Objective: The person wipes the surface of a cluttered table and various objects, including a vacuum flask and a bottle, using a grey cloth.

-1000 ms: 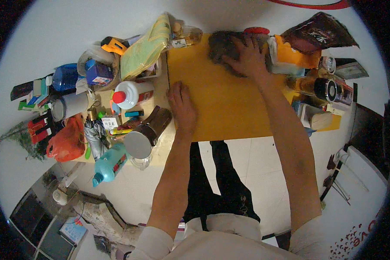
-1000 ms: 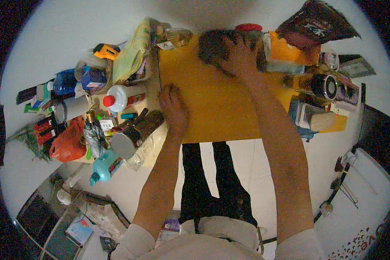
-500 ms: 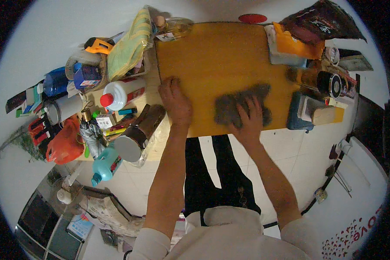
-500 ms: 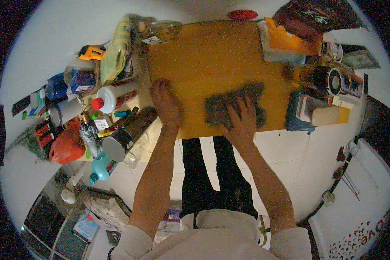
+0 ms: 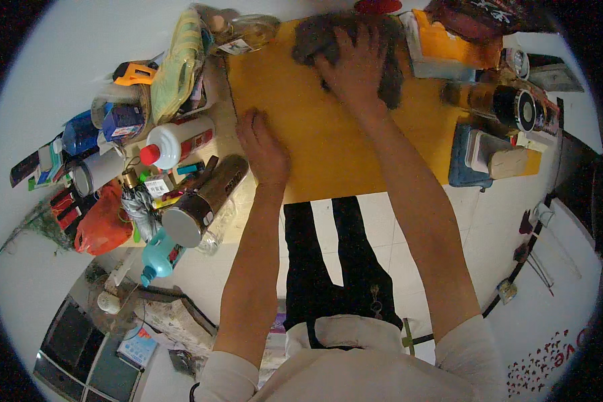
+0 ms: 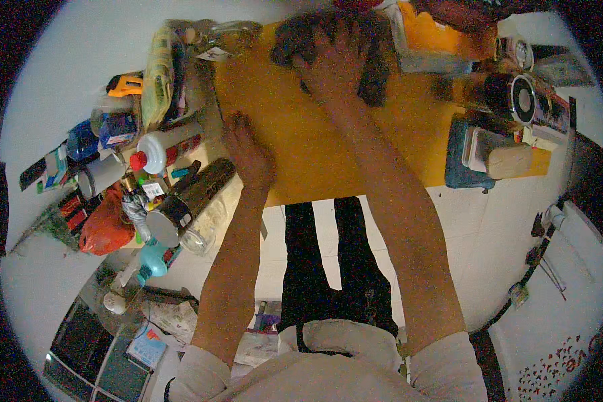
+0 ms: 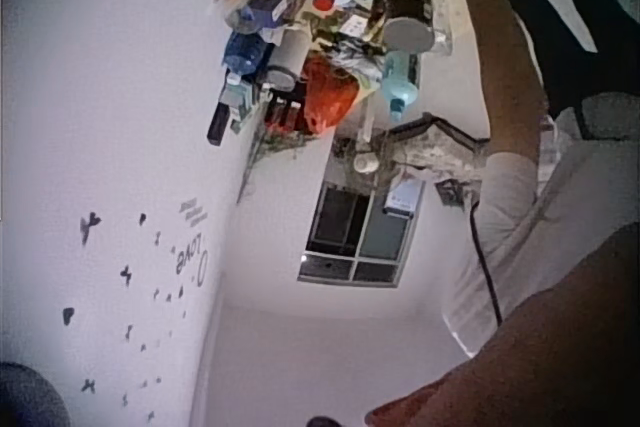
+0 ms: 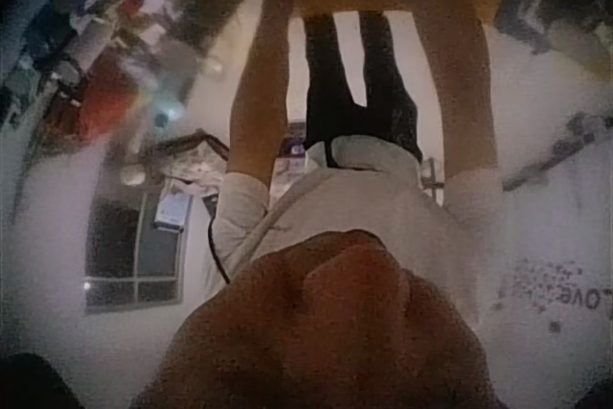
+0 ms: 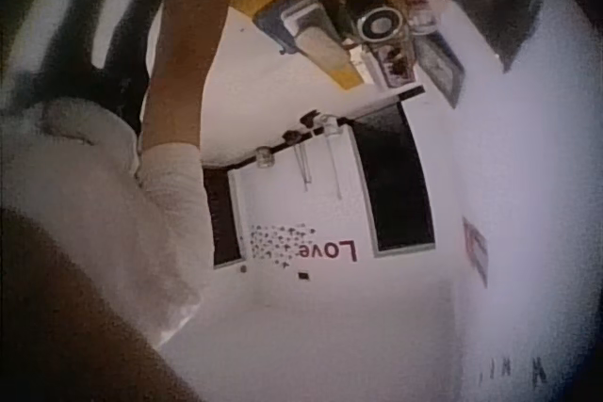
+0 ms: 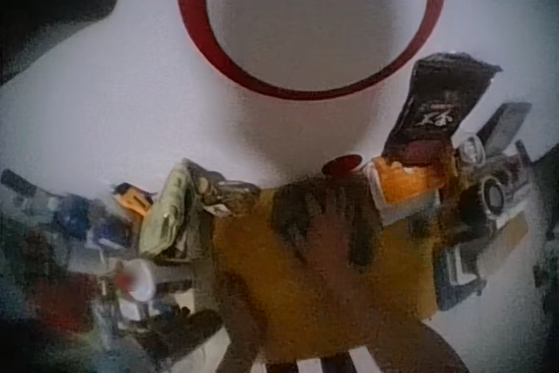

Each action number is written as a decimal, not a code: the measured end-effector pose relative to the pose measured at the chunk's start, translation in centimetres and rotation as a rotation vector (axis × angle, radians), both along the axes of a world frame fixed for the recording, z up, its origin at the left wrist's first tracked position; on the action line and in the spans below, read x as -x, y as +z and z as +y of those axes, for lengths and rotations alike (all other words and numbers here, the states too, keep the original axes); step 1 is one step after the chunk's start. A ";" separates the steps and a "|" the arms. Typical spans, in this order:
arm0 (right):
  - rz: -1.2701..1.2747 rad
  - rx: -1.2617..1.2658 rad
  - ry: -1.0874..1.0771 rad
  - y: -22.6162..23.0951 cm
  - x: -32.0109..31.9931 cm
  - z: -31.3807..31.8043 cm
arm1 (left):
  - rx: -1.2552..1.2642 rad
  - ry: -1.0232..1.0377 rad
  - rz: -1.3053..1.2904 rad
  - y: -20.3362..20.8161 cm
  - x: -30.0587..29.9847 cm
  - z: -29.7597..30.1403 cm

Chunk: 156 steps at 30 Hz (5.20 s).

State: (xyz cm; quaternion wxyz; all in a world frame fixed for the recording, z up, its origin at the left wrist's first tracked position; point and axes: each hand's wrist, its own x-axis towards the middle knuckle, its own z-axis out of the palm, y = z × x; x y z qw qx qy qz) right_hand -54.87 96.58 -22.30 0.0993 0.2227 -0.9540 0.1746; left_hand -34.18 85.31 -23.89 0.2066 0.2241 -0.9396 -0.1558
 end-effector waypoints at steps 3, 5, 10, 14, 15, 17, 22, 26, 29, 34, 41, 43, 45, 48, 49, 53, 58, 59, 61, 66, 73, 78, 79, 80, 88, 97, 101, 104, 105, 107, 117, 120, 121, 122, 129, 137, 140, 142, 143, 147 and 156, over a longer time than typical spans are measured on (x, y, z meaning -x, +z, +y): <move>-0.017 0.009 -0.001 -0.3 -0.4 0.0 | -0.042 0.003 -0.009 -0.1 0.5 0.2; -0.074 0.010 0.112 -0.5 -4.0 2.3 | -0.133 0.036 -0.060 0.5 0.6 0.3; -0.376 0.093 0.321 2.4 -17.4 11.9 | -0.070 0.006 0.033 -0.1 -0.4 -0.8; -0.306 0.037 0.228 3.0 -18.2 17.1 | -0.076 0.071 0.029 -0.2 -0.3 -0.1; -0.293 0.028 0.174 3.0 -17.4 16.9 | -0.083 0.078 0.030 -0.3 -0.5 0.0; -0.227 0.044 0.104 2.9 -15.0 14.4 | -0.089 0.102 0.040 -0.3 -1.0 -0.3; -0.094 0.046 0.055 1.2 -8.4 2.4 | -0.284 0.114 0.061 -0.2 -1.5 -0.6; -0.153 -0.011 0.086 1.4 -7.4 -4.7 | -0.320 0.123 0.129 0.4 -0.8 -0.5; -0.152 -0.007 0.072 1.6 -8.0 -6.8 | -0.335 0.157 0.182 0.5 -0.3 -0.3; -0.302 -0.085 0.511 1.8 -10.0 -2.0 | -0.471 0.239 0.216 1.4 -0.7 -0.1; -0.488 -0.233 0.650 4.3 -18.5 15.1 | -0.464 0.189 0.239 0.8 -0.5 -0.6; -0.625 -0.165 0.486 6.5 -18.0 16.3 | -0.460 0.197 0.201 0.8 -0.6 -0.6; -0.831 0.062 0.236 8.4 -16.4 16.6 | -0.445 0.183 0.181 1.2 -0.5 -0.4; -0.989 0.406 -0.114 9.0 -12.3 15.2 | -0.402 0.152 0.158 1.3 -0.3 -0.5; -0.890 0.351 -0.113 9.3 -11.0 14.2 | -0.387 0.158 0.145 1.0 -0.5 -0.7; -0.208 -0.095 0.051 10.4 -8.7 11.4 | -0.382 0.178 0.160 0.5 -0.8 -0.6; -0.201 -0.136 0.108 5.3 -9.1 9.8 | -0.322 0.155 0.118 0.3 -0.7 -0.6; -0.163 -0.064 0.107 3.8 -8.1 9.8 | -0.343 0.157 0.105 0.6 -0.3 -0.5; -0.092 -0.048 0.078 2.5 -5.4 7.5 | -0.313 0.148 0.129 0.3 -0.5 -0.7; -0.070 -0.013 0.066 2.1 -0.2 1.3 | -0.312 0.141 0.134 0.4 -0.6 -0.6; -0.110 -0.094 0.406 2.3 0.6 -1.7 | -0.294 0.148 0.116 0.0 -0.8 -0.7; -0.120 -0.067 0.467 2.1 1.3 -2.2 | -0.348 0.137 0.120 0.5 -0.3 -0.5; -0.128 -0.156 0.460 2.3 0.8 -1.8 | -0.355 0.143 0.135 0.7 -0.4 -0.5; -0.134 -0.245 0.452 2.5 0.0 -1.5 | -0.362 0.149 0.152 0.9 -0.5 -0.4; -0.244 -0.065 0.618 2.5 -6.2 -3.4 | -0.421 0.180 0.141 1.0 -1.0 -0.6; -0.208 -0.223 0.776 2.1 -5.9 -7.1 | -0.509 0.209 0.282 0.8 -1.0 -0.4; -0.352 -0.439 0.973 4.1 -7.5 -2.3 | -0.465 0.222 0.335 0.2 -1.3 -0.7; -0.383 -0.390 1.067 4.5 -10.0 4.4 | -0.529 0.219 0.307 0.7 -1.0 -0.3; -0.394 -0.385 1.119 5.0 -11.4 6.3 | -0.566 0.234 0.313 0.7 -1.1 -0.3; -0.410 -0.379 1.219 5.7 -13.0 9.5 | -0.642 0.257 0.331 -0.1 -1.5 -0.6; -0.162 -0.026 0.389 3.2 -7.1 0.3 | -0.552 0.163 0.219 1.8 -0.3 -1.2; -0.156 -0.058 0.388 2.8 -7.2 -2.0 | -0.630 0.206 0.193 6.0 1.4 -0.6; -0.138 -0.080 0.396 2.6 -7.4 -2.3 | -0.581 0.176 0.156 6.9 2.3 -0.8; -0.121 -0.106 0.403 2.4 -7.4 -2.3 | -0.535 0.144 0.120 7.7 3.3 -1.4; -0.179 -0.198 0.670 2.8 -9.7 -1.4 | -0.339 0.099 -0.555 6.5 7.9 -6.7; -0.205 0.059 0.698 3.7 -20.5 0.8 | -0.066 -0.196 -0.872 4.3 9.5 -4.6; -0.351 -0.085 0.872 4.2 -23.9 5.3 | -0.250 -0.048 -0.932 3.7 9.5 -4.8; -0.393 -0.031 0.837 4.7 -25.3 8.4 | -0.229 0.042 -0.804 2.8 8.8 -4.5; -0.393 0.000 0.799 4.6 -25.2 9.8 | -0.140 0.027 -0.724 2.3 7.8 -4.2; -0.486 -0.118 0.517 3.9 -22.7 14.5 | -0.025 -0.004 -0.491 1.8 6.2 -1.9; -0.321 -0.078 0.027 2.9 -15.1 16.7 | -0.028 -0.056 -0.261 2.3 5.0 -0.9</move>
